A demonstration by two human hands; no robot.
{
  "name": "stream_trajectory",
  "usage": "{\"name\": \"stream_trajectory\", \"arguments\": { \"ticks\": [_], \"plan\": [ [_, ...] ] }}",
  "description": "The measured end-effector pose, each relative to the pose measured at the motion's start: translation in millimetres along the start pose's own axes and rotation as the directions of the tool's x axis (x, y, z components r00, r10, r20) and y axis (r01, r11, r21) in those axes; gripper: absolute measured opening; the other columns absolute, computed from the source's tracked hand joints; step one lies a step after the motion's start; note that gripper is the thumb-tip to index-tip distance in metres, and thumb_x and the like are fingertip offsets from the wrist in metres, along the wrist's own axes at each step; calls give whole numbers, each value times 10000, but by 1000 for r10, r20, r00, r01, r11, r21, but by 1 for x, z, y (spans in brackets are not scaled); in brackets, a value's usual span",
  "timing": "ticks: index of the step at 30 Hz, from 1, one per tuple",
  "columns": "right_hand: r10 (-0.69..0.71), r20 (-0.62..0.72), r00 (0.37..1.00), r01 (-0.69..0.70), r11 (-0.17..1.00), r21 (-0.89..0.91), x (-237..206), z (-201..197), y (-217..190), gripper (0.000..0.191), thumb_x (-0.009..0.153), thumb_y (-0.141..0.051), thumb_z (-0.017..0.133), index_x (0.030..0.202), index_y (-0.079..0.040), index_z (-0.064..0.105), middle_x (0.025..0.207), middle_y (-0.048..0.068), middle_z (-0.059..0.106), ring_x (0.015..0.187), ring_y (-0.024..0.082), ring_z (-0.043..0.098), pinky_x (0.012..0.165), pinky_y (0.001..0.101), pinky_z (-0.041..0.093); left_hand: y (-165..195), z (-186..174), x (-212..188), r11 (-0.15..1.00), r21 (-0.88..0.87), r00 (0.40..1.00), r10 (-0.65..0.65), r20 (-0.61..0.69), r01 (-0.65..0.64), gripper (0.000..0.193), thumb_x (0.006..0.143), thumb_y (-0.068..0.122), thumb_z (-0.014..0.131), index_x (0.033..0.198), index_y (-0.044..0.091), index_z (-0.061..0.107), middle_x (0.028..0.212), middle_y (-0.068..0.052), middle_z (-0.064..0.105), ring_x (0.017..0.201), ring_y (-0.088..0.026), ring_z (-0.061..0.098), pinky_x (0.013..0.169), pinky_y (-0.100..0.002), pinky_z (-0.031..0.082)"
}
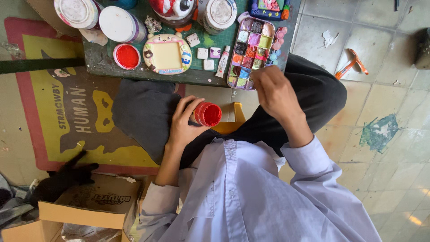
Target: The person sits on the floor and paints a small figurine with a brush, dipping the brush into a multi-color paint palette and opening paint jars to reach the colors. They hold the figurine in one hand while applying paint and later stir red paint in a jar with the brush.
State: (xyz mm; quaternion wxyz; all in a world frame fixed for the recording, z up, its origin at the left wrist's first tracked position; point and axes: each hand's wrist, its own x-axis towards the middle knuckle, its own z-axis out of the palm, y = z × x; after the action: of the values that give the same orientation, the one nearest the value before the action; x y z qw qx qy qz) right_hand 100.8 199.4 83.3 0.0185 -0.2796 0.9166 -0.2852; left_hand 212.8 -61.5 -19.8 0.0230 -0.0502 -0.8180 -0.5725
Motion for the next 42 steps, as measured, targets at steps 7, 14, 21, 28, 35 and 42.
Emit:
{"name": "stream_trajectory", "arguments": {
  "ticks": [7,14,21,28,35,42],
  "plan": [
    [-16,16,1000,17,999,-40,3,-4,-2,119,977,39,652,1095,31,643,1000,167,616,945,366,602,836,452,518,0,1,1,1000,1,1000,-1,5,1,777,620,107,976,1313,67,627,1298,-148,589,1179,-341,643,972,-431,564],
    [87,55,995,-87,996,-2,-5,-12,-2,165,1015,17,653,1177,45,637,1082,185,621,984,375,628,856,435,531,1,0,2,1000,14,1000,0,11,0,791,613,103,973,1322,63,624,1317,-165,584,1192,-359,632,980,-439,556],
    [304,-35,952,-300,950,87,-35,-10,29,149,964,-17,743,1112,0,750,1025,169,732,899,301,707,789,369,570,-1,1,3,1000,25,1000,0,1,0,777,614,113,979,1309,69,634,1288,-146,593,1169,-351,644,955,-433,566],
    [429,-80,900,-428,903,28,-66,25,39,141,947,-91,811,1047,2,776,897,175,730,713,282,693,651,361,549,0,3,0,999,36,1000,0,19,0,773,615,114,979,1305,65,635,1289,-148,593,1161,-353,647,946,-434,568],
    [571,-189,799,-543,820,180,-72,53,31,160,926,-108,832,947,32,760,776,141,721,618,171,673,567,297,509,1,4,-4,999,31,1000,16,20,-17,753,641,114,984,1306,60,637,1298,-146,595,1157,-345,655,941,-428,576],
    [527,-251,812,-516,849,113,-75,63,29,165,890,-71,863,919,43,747,779,142,693,614,182,637,568,306,494,-4,4,-7,999,24,999,27,26,-27,767,632,118,983,1310,65,630,1293,-147,588,1168,-341,648,949,-430,579]
  ]
}}
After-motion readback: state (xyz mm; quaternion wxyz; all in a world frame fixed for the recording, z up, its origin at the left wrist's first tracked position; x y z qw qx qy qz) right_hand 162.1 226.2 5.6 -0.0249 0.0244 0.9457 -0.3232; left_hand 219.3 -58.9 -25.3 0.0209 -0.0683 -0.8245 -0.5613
